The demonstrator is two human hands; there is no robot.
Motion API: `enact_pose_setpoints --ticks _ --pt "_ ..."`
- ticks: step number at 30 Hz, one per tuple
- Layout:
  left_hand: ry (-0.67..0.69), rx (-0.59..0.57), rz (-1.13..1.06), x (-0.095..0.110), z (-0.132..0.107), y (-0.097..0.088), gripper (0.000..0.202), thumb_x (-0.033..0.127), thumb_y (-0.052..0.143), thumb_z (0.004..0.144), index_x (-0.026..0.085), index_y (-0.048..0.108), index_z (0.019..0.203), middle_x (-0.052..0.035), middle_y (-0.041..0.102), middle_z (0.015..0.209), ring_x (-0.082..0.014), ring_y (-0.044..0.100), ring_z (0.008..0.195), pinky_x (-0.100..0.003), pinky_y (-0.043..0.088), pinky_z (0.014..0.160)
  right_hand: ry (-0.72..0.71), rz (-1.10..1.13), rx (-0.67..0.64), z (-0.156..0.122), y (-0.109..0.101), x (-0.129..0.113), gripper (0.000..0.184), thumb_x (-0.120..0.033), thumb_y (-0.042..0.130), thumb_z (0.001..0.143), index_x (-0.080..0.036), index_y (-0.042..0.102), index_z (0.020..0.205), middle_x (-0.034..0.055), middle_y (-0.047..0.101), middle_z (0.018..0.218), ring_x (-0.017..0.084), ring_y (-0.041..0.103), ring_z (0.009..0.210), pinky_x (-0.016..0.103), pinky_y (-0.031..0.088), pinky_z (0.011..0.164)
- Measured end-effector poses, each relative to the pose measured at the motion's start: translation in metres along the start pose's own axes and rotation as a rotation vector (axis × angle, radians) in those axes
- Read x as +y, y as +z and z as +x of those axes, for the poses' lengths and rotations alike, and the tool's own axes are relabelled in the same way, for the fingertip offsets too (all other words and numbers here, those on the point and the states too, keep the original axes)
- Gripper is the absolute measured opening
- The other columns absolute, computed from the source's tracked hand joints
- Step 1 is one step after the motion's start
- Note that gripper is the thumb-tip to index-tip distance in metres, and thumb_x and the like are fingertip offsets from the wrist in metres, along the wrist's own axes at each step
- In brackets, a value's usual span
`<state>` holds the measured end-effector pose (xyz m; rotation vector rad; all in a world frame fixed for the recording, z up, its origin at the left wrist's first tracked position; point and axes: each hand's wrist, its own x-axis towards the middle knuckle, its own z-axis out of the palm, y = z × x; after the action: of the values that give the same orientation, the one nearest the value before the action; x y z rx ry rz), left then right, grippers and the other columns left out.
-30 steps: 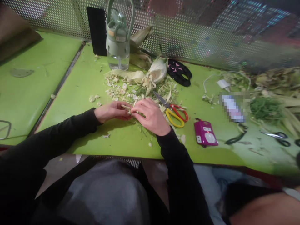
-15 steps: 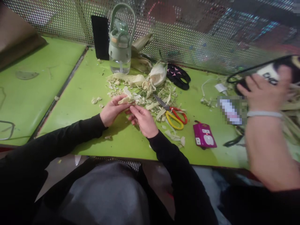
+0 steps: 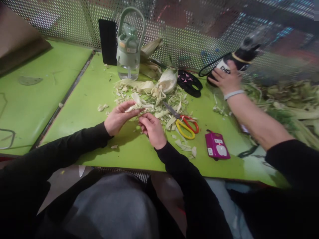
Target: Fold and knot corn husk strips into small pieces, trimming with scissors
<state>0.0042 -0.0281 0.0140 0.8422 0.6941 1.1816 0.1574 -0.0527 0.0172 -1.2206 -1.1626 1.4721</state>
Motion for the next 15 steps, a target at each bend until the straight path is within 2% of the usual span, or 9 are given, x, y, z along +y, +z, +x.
enact_pose_setpoints --ticks 3,7,10,12,15 --pt "0.0 -0.029 -0.003 0.004 -0.001 -0.001 0.028 0.011 0.08 0.074 0.017 0.065 0.098 0.0006 0.073 0.096 -0.0119 0.071 0.092 -0.029 0.052 0.094 -0.112 -0.205 -0.064 -0.006 -0.001 -0.003 0.022 -0.036 0.065 0.084 -0.022 0.058 0.069 -0.0055 0.051 0.061 0.008 0.042 0.05 0.023 0.029 0.045" --pt "-0.036 -0.054 -0.014 0.011 0.0 -0.003 0.028 0.015 0.076 0.08 0.017 0.062 0.103 -0.0005 0.075 0.085 -0.0135 0.074 0.086 -0.027 0.055 0.084 -0.185 -0.378 -0.096 -0.005 -0.01 -0.012 0.028 -0.045 0.069 0.086 -0.021 0.062 0.073 -0.0033 0.055 0.066 0.009 0.043 0.055 0.025 0.032 0.049" --pt "-0.037 -0.055 0.059 0.017 0.003 -0.006 0.025 0.012 0.072 0.082 0.015 0.061 0.104 -0.0004 0.075 0.079 -0.0124 0.074 0.08 -0.023 0.055 0.075 -0.161 -0.27 -0.012 0.0 -0.019 -0.017 0.036 -0.058 0.067 0.086 -0.023 0.064 0.093 -0.0032 0.059 0.072 0.008 0.041 0.052 0.024 0.029 0.044" --pt "-0.094 -0.096 0.141 0.02 0.004 -0.008 0.024 0.01 0.07 0.082 0.014 0.061 0.103 -0.0012 0.074 0.078 -0.0122 0.073 0.078 -0.022 0.055 0.069 -0.173 -0.196 0.018 0.003 -0.021 -0.017 0.04 -0.06 0.068 0.084 -0.024 0.062 0.102 -0.0035 0.06 0.075 0.009 0.044 0.052 0.023 0.031 0.043" --pt "-0.152 -0.193 0.229 0.02 0.004 -0.007 0.029 0.011 0.074 0.078 0.014 0.058 0.102 0.0 0.072 0.076 -0.0108 0.07 0.071 -0.021 0.054 0.063 -0.224 -0.248 -0.006 0.003 -0.019 -0.015 0.035 -0.054 0.076 0.08 -0.023 0.062 0.09 -0.0051 0.057 0.069 0.008 0.045 0.051 0.024 0.036 0.045"
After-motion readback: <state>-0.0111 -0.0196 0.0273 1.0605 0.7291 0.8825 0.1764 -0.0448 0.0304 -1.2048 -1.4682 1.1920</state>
